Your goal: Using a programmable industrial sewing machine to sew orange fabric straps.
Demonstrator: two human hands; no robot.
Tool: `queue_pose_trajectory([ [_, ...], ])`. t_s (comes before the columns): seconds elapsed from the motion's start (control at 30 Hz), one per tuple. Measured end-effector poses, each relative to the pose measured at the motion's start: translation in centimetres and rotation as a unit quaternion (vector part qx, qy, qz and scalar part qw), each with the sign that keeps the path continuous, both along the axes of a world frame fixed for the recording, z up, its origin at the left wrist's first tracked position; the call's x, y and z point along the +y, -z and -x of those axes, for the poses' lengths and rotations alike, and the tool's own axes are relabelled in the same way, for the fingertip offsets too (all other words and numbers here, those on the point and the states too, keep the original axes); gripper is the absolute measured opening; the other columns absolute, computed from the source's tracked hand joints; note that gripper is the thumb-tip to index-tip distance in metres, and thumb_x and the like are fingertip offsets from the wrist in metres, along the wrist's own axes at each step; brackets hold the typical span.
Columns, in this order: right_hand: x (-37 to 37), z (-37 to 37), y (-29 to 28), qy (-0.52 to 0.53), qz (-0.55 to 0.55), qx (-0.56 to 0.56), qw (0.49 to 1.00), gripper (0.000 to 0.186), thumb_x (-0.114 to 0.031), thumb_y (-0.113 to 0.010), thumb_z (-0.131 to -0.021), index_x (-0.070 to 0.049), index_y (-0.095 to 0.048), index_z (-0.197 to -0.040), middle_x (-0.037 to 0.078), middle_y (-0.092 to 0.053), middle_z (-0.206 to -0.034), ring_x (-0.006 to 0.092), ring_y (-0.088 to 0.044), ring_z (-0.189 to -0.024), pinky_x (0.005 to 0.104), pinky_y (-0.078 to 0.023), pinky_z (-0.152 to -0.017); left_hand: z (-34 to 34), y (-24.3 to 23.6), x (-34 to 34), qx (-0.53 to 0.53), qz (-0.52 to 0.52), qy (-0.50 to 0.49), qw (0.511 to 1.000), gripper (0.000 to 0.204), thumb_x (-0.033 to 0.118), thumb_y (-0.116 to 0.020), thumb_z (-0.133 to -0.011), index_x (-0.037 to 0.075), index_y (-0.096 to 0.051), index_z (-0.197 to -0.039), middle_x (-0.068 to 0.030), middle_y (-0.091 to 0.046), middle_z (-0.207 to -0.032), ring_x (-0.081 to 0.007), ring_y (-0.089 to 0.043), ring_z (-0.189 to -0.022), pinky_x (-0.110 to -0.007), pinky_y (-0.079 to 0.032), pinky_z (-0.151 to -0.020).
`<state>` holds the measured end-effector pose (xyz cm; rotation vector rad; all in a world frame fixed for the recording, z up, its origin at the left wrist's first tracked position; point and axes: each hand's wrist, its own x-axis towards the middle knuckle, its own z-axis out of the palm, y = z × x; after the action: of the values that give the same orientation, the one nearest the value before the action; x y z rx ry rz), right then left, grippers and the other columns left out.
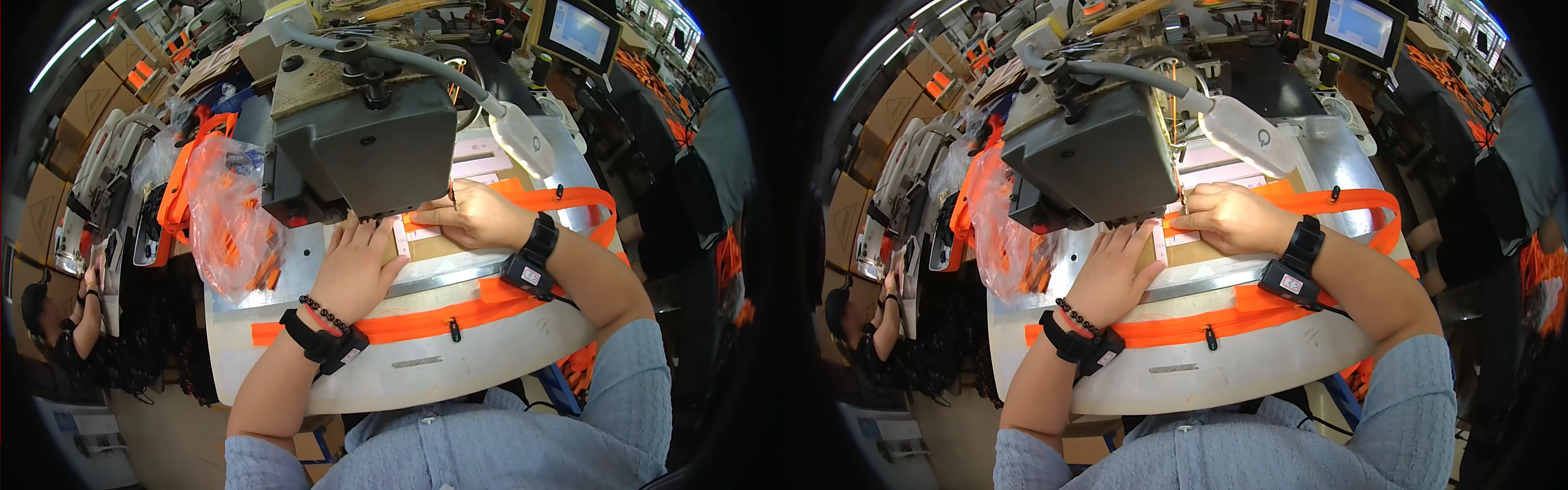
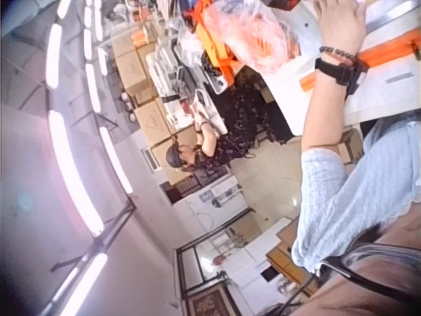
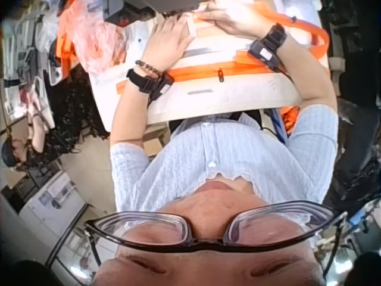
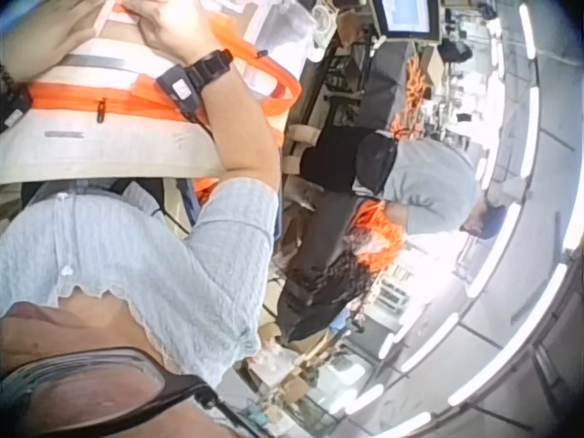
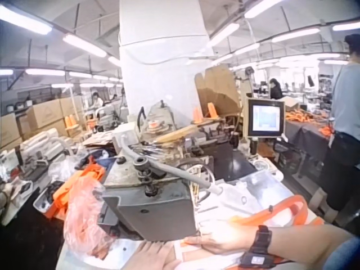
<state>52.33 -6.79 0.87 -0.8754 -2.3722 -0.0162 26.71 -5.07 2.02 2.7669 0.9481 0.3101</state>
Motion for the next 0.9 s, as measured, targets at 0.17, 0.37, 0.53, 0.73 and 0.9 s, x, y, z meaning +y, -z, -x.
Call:
queue_pose_trajectory([
  [0.17, 0.02, 0.11, -0.29, -0.005, -0.005, 0.004, 1.0, 0.031, -0.003, -0.068, -0.073, -0.004, -0.071, -0.103, 0.008, -0.062, -0.087, 0.0274, -0.059, -0.085, 0.0381, -0.052, -0.077, 0.17, -0.13, 0.09, -0.002, 0.017, 0.005, 1.0, 0.061, 0.038, -0.054, -0.097, 0.004, -0.038, -0.145, -0.0238, -0.047, -0.135, -0.0407, -0.045, -0.126, -0.049, -0.033, -0.11],
  [0.37, 0.26, 0.0, 0.1, -0.011, 0.001, 0.008, 1.0, 0.031, -0.002, -0.068, -0.072, -0.004, -0.071, -0.103, 0.009, -0.062, -0.087, 0.0276, -0.059, -0.085, 0.0383, -0.053, -0.077, 0.22, 0.16, 0.13, 0.027, -0.004, 0.001, 1.0, 0.061, 0.039, -0.053, -0.097, 0.005, -0.037, -0.146, -0.0246, -0.047, -0.137, -0.0417, -0.045, -0.126, -0.049, -0.033, -0.11],
  [0.53, 0.3, 0.02, 0.04, -0.013, 0.006, 0.005, 1.0, 0.033, -0.002, -0.068, -0.071, -0.004, -0.071, -0.103, 0.009, -0.063, -0.087, 0.0279, -0.059, -0.085, 0.0385, -0.053, -0.077, 0.23, 0.2, 0.2, 0.007, -0.003, 0.003, 1.0, 0.058, 0.036, -0.053, -0.098, 0.004, -0.039, -0.145, -0.0251, -0.048, -0.136, -0.0423, -0.046, -0.127, -0.049, -0.033, -0.11],
  [0.73, 0.27, 0.04, 0.09, -0.013, 0.002, 0.015, 1.0, 0.032, -0.002, -0.068, -0.072, -0.004, -0.072, -0.103, 0.009, -0.063, -0.088, 0.0282, -0.06, -0.086, 0.0387, -0.053, -0.077, 0.19, 0.32, 0.33, 0.006, 0.01, -0.001, 1.0, 0.055, 0.032, -0.053, -0.097, 0.004, -0.042, -0.143, -0.0252, -0.05, -0.135, -0.0423, -0.047, -0.125, -0.048, -0.035, -0.109],
  [0.9, 0.19, 0.05, -0.06, -0.007, 0.009, 0.007, 1.0, 0.031, -0.002, -0.068, -0.073, -0.005, -0.072, -0.103, 0.008, -0.064, -0.089, 0.0273, -0.06, -0.087, 0.038, -0.054, -0.078, 0.14, 0.13, 0.21, 0.005, 0.009, -0.005, 1.0, 0.055, 0.031, -0.054, -0.096, 0.003, -0.043, -0.142, -0.0251, -0.051, -0.134, -0.0424, -0.048, -0.123, -0.048, -0.036, -0.108],
])
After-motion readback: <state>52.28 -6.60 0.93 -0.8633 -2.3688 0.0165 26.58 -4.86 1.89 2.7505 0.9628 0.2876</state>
